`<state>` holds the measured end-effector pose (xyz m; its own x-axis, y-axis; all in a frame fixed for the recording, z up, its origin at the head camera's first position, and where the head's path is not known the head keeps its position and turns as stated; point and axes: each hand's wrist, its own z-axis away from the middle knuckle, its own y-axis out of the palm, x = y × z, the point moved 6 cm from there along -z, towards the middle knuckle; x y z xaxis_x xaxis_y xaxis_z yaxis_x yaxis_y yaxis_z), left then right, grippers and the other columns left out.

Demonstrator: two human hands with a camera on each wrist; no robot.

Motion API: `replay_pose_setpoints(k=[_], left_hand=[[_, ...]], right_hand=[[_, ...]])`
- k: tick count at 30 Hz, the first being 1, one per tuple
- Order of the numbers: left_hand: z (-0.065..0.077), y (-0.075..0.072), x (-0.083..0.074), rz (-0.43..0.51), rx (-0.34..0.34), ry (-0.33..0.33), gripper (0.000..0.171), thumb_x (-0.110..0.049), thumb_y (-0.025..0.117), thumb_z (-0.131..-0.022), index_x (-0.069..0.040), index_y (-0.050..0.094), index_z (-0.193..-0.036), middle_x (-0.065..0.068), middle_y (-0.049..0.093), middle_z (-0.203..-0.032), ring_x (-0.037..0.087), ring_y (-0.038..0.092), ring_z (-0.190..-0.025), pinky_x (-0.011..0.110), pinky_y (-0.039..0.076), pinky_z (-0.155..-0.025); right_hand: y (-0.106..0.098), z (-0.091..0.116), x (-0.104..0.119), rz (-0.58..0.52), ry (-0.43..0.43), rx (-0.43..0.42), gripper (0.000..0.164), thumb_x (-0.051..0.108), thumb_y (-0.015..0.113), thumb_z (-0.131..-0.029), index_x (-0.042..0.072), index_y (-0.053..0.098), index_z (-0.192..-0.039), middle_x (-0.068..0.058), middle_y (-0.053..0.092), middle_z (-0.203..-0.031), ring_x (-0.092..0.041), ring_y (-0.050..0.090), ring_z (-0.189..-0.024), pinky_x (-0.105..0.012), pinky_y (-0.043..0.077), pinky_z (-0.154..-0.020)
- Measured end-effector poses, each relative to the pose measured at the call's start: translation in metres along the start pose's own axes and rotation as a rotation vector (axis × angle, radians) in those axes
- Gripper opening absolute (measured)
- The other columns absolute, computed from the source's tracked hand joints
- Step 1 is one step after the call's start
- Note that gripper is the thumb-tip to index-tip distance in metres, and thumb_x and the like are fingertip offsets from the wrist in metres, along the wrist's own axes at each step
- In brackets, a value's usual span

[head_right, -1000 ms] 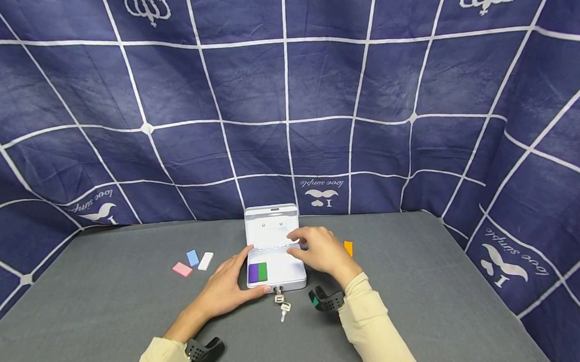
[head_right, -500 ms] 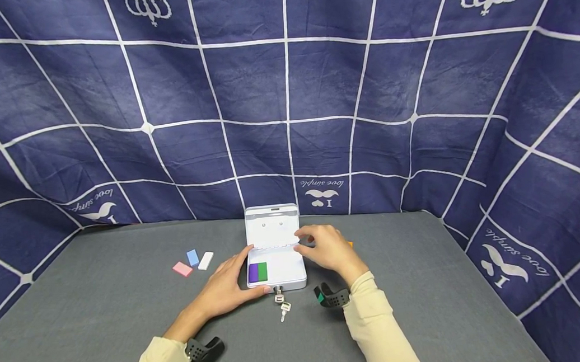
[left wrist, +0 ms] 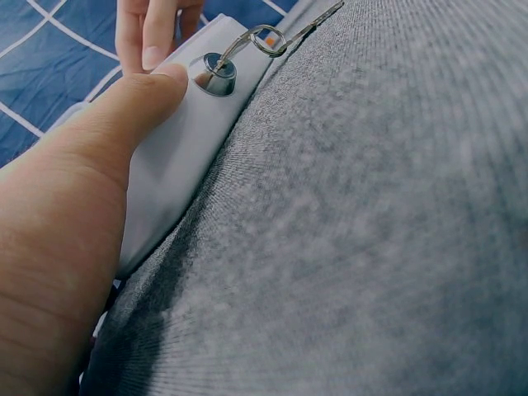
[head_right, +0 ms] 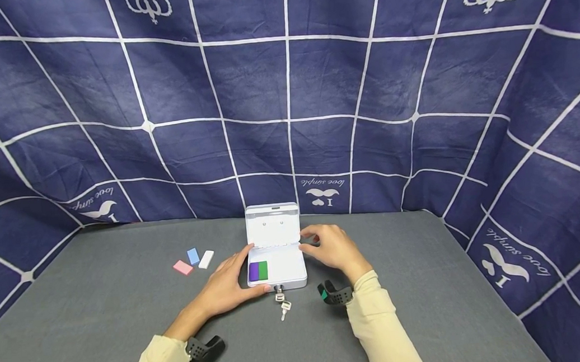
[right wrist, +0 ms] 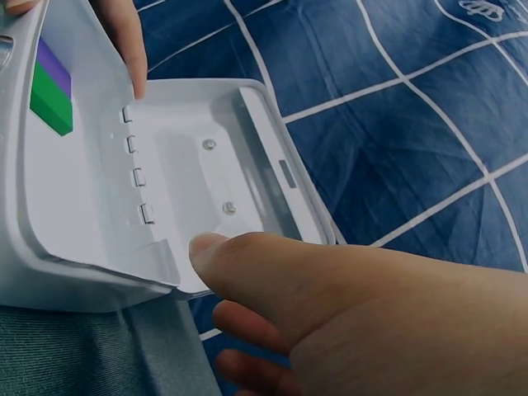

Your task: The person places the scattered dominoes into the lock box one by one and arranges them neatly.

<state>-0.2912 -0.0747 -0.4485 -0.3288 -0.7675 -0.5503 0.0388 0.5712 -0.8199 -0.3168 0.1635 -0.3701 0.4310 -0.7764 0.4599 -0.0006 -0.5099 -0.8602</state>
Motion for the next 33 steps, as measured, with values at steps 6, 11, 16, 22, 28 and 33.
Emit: replay_pose_setpoints(k=[6, 11, 16, 22, 28, 33], left_hand=[[-0.002, 0.0, 0.0, -0.005, -0.003, 0.004, 0.111, -0.076, 0.071, -0.071, -0.023, 0.028, -0.158, 0.012, 0.048, -0.153, 0.036, 0.043, -0.143, 0.056, 0.036, -0.115], [-0.002, 0.001, 0.0, -0.007, -0.004, 0.009, 0.111, -0.077, 0.07, -0.071, -0.023, 0.028, -0.158, 0.012, 0.048, -0.153, 0.035, 0.043, -0.143, 0.056, 0.036, -0.115], [-0.002, 0.002, 0.001, -0.008, 0.003, 0.0, 0.111, -0.077, 0.07, -0.071, -0.024, 0.028, -0.158, 0.013, 0.047, -0.154, 0.036, 0.042, -0.143, 0.056, 0.036, -0.115], [-0.001, 0.002, 0.0, -0.008, 0.009, -0.006, 0.111, -0.077, 0.07, -0.071, -0.023, 0.028, -0.158, 0.012, 0.047, -0.154, 0.037, 0.042, -0.143, 0.057, 0.036, -0.115], [-0.001, 0.002, 0.001, -0.01, 0.008, -0.01, 0.111, -0.078, 0.07, -0.071, -0.024, 0.027, -0.158, 0.012, 0.046, -0.154, 0.037, 0.042, -0.143, 0.058, 0.036, -0.114], [0.0, 0.001, 0.001, -0.008, 0.005, -0.004, 0.111, -0.077, 0.07, -0.071, -0.023, 0.028, -0.158, 0.012, 0.047, -0.154, 0.036, 0.042, -0.143, 0.057, 0.035, -0.115]], right_hand=[[-0.001, 0.001, -0.006, 0.001, 0.031, 0.007, 0.033, 0.028, 0.073, -0.09, 0.01, 0.072, -0.118, -0.005, 0.075, -0.112, -0.02, 0.07, -0.094, -0.041, 0.058, -0.083], [-0.002, 0.001, -0.01, 0.003, 0.04, 0.005, 0.035, 0.03, 0.073, -0.09, 0.009, 0.072, -0.119, -0.007, 0.075, -0.113, -0.022, 0.071, -0.095, -0.043, 0.057, -0.084], [-0.001, 0.001, -0.013, 0.015, 0.053, 0.009, 0.036, 0.031, 0.073, -0.09, 0.01, 0.072, -0.119, -0.007, 0.075, -0.113, -0.021, 0.07, -0.095, -0.043, 0.057, -0.084], [0.002, 0.001, -0.019, 0.026, 0.073, 0.027, 0.038, 0.031, 0.073, -0.091, 0.008, 0.071, -0.121, -0.008, 0.074, -0.115, -0.023, 0.07, -0.098, -0.044, 0.056, -0.086], [0.003, 0.002, -0.021, 0.031, 0.064, 0.024, 0.039, 0.029, 0.073, -0.09, 0.006, 0.07, -0.121, -0.01, 0.074, -0.117, -0.026, 0.071, -0.099, -0.045, 0.057, -0.087], [0.005, 0.001, -0.021, 0.054, 0.054, 0.016, 0.038, 0.027, 0.073, -0.089, 0.005, 0.07, -0.12, -0.011, 0.074, -0.115, -0.026, 0.071, -0.097, -0.045, 0.057, -0.085]])
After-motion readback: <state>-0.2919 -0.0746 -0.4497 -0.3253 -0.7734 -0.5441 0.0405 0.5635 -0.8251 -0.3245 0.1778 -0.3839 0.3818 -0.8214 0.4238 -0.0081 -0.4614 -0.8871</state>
